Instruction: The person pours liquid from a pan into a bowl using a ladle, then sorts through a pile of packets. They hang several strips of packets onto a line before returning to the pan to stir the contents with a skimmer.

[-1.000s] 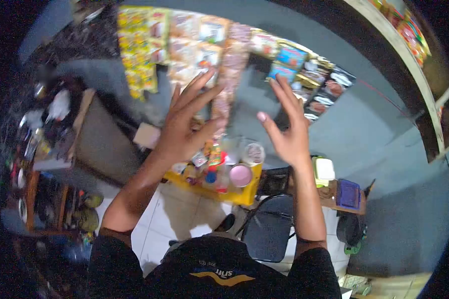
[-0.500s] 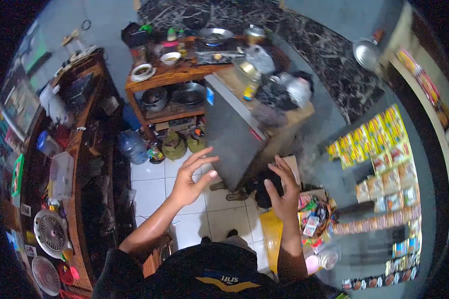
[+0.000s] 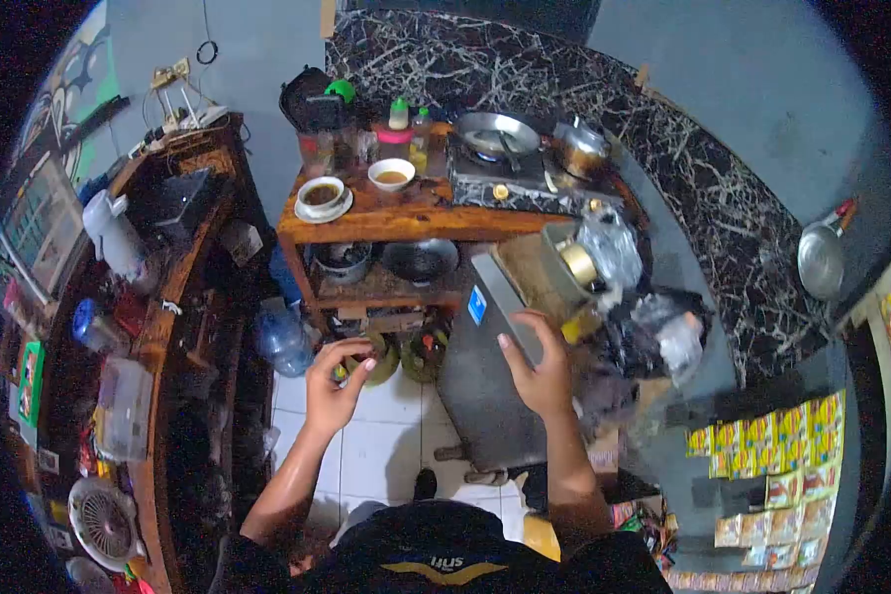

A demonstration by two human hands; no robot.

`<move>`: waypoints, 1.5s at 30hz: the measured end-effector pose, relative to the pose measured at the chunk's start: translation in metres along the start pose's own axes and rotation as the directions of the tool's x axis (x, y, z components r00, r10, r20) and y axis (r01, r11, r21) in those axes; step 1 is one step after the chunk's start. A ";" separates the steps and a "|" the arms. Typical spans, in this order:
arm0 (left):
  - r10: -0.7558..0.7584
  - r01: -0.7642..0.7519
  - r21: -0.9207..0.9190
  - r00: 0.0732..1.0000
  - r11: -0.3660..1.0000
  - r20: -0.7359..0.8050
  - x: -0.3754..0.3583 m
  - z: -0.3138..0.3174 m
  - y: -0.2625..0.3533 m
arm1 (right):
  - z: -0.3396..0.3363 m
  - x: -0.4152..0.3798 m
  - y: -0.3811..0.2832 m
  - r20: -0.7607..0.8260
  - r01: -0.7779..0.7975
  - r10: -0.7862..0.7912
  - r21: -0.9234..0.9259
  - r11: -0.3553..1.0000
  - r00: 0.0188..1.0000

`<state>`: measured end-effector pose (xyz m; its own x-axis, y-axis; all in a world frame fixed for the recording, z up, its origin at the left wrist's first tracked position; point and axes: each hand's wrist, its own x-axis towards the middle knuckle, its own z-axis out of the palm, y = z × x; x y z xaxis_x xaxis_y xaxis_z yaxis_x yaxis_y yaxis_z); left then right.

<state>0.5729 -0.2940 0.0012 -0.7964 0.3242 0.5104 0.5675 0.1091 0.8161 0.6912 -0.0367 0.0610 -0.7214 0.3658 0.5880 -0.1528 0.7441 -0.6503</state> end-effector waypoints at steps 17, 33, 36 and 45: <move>0.074 -0.092 0.084 0.977 0.992 0.202 0.325 0.023 -0.165 | 0.113 0.336 0.206 -0.099 -0.219 0.211 -0.701 0.679 0.972; 0.309 -0.337 0.140 0.932 0.931 0.192 0.560 0.166 -0.229 | 0.143 0.437 0.305 0.102 -0.105 0.595 -0.947 0.303 0.797; 0.342 -0.364 0.103 0.922 0.926 0.184 0.577 0.191 -0.243 | 0.142 0.446 0.313 0.123 -0.084 0.640 -0.955 0.284 0.759; 0.276 -0.287 0.038 0.945 0.957 0.177 0.631 0.241 -0.283 | 0.105 0.471 0.350 0.000 -0.174 0.472 -0.930 0.323 0.881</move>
<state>-0.0401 0.1066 0.0271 -0.5587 0.5030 0.6594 0.7795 0.0469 0.6246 0.2271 0.3374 0.0594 -0.7077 0.6742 0.2111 0.7043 0.6970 0.1350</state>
